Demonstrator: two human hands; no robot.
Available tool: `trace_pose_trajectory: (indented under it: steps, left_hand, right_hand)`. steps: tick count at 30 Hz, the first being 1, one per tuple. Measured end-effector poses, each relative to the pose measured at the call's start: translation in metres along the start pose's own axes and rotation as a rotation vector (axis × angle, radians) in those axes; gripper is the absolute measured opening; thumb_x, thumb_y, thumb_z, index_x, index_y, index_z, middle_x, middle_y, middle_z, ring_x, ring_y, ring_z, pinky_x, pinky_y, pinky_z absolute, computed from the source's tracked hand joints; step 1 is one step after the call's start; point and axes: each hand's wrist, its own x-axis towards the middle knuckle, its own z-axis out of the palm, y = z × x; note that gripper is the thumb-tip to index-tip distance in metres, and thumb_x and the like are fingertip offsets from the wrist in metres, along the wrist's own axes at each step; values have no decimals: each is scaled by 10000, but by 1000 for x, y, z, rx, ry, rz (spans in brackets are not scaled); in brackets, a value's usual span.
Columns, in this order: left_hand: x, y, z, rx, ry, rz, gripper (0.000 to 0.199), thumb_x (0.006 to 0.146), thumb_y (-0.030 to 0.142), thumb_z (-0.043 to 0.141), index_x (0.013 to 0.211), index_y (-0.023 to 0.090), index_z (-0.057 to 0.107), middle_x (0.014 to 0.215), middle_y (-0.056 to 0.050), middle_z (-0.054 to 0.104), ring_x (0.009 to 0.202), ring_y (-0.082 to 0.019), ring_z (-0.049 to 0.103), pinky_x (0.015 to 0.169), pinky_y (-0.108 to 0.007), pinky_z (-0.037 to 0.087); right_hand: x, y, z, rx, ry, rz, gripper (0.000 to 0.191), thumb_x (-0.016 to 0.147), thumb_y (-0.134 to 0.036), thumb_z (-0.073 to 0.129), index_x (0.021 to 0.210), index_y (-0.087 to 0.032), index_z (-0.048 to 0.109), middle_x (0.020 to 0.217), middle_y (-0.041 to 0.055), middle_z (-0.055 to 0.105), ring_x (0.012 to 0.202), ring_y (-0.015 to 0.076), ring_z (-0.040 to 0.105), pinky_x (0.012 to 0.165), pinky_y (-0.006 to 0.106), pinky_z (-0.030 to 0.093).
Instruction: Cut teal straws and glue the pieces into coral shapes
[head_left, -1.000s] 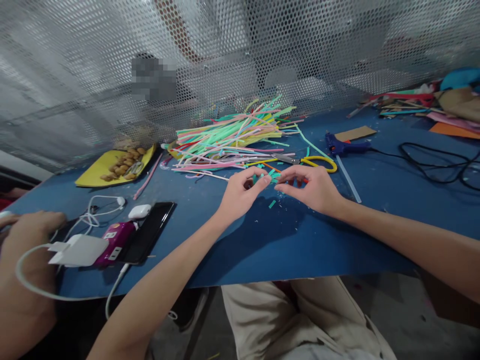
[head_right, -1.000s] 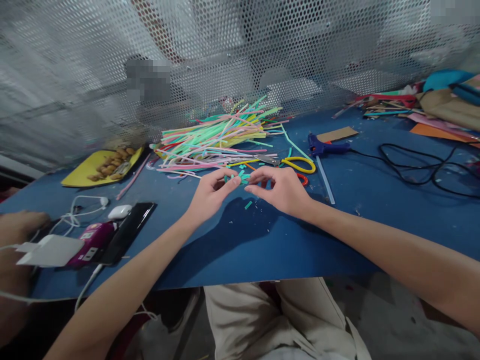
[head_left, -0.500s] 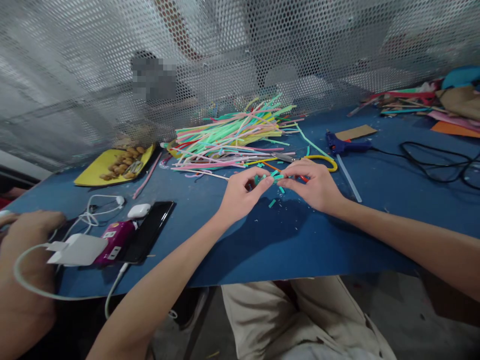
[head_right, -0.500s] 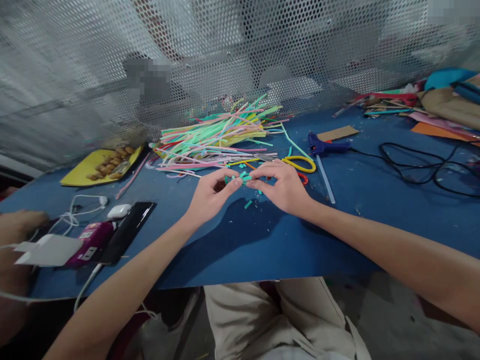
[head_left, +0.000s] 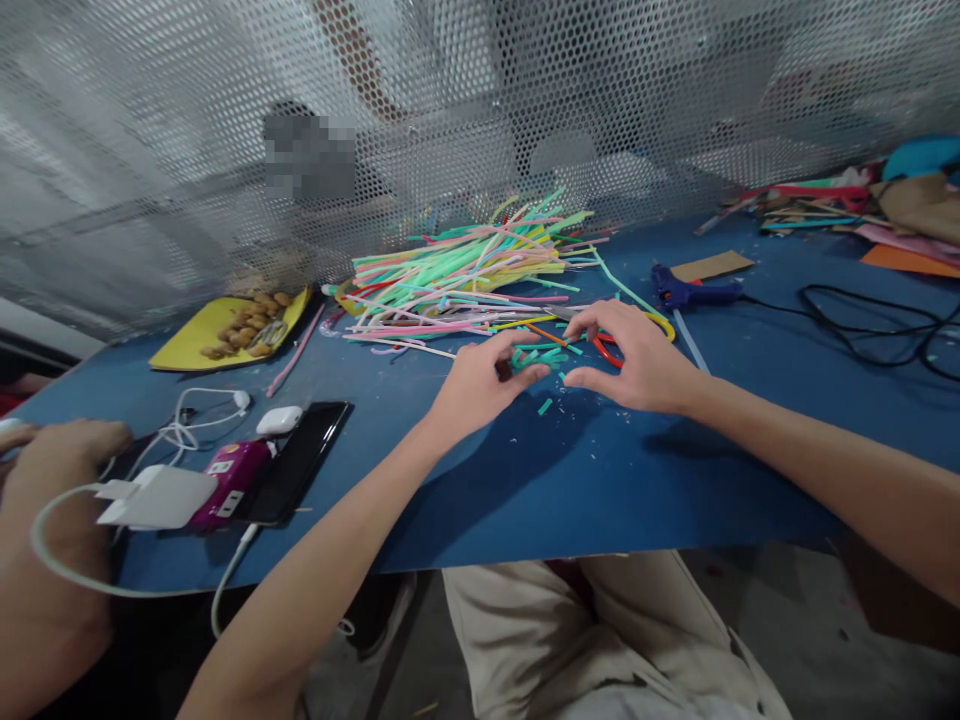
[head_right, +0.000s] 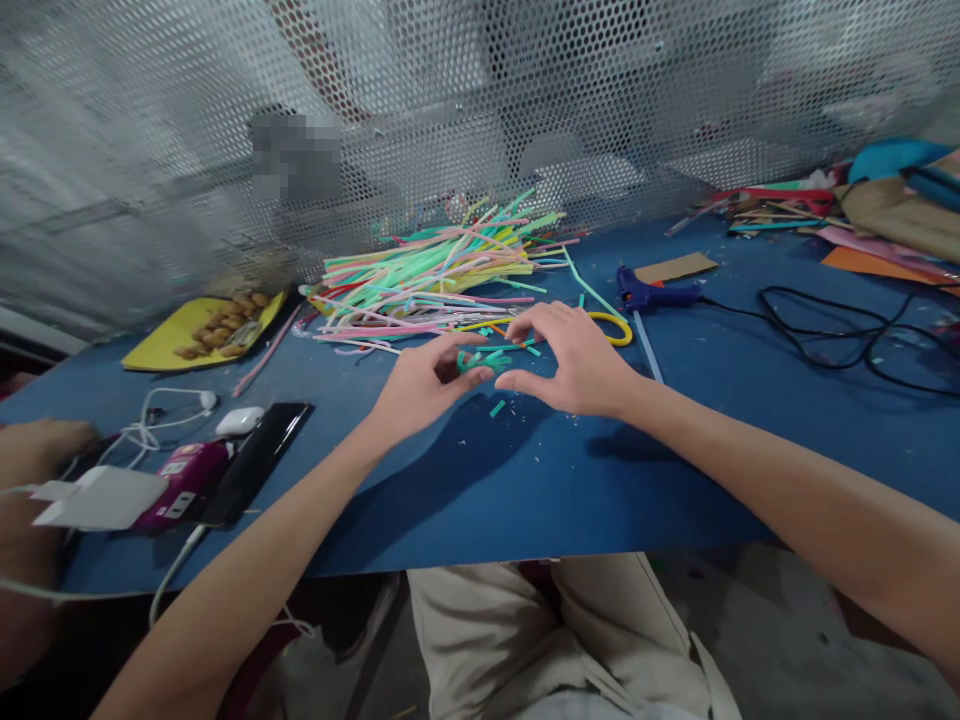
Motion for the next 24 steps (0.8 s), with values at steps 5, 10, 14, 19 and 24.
trace_pose_trajectory:
  steps: [5, 10, 14, 19, 24]
  left_hand:
    - [-1, -1, 1, 67, -101, 27, 264, 941, 416, 674, 1113, 218, 644, 631, 55, 553, 544, -115, 485, 590, -252, 332]
    - [-5, 6, 2, 59, -139, 86, 190, 989, 393, 587, 1010, 204, 584, 701, 36, 597, 587, -115, 506, 583, -247, 319]
    - [-4, 7, 2, 64, -144, 99, 160, 991, 360, 583, 982, 205, 625, 729, 32, 659, 586, -109, 522, 592, -244, 351]
    - [-3, 8, 0, 267, -57, 102, 204, 989, 368, 588, 1033, 233, 734, 858, -1, 761, 688, -137, 643, 661, -259, 412]
    - [-6, 11, 2, 400, 35, 131, 180, 962, 364, 630, 999, 261, 774, 844, 2, 768, 714, -150, 674, 667, -267, 424]
  right_hand:
    - [0, 0, 4, -69, -46, -102, 298, 995, -408, 596, 1198, -200, 660, 1182, 96, 730, 1098, 273, 634, 938, 415, 423]
    - [0, -3, 12, -107, -13, -123, 248, 1007, -373, 586, 1159, -230, 721, 1109, 61, 762, 1013, 242, 659, 868, 394, 418]
    - [-1, -3, 15, -126, 20, -78, 197, 1004, -373, 605, 983, -242, 751, 987, 16, 789, 911, 217, 663, 836, 388, 399]
    - [-1, -4, 14, -181, -26, -5, 174, 965, -382, 663, 911, -240, 749, 914, -5, 795, 881, 212, 663, 833, 384, 382]
    - [1, -11, 9, -299, -2, -88, 188, 977, -300, 612, 862, -240, 748, 912, 0, 798, 884, 208, 642, 895, 416, 346]
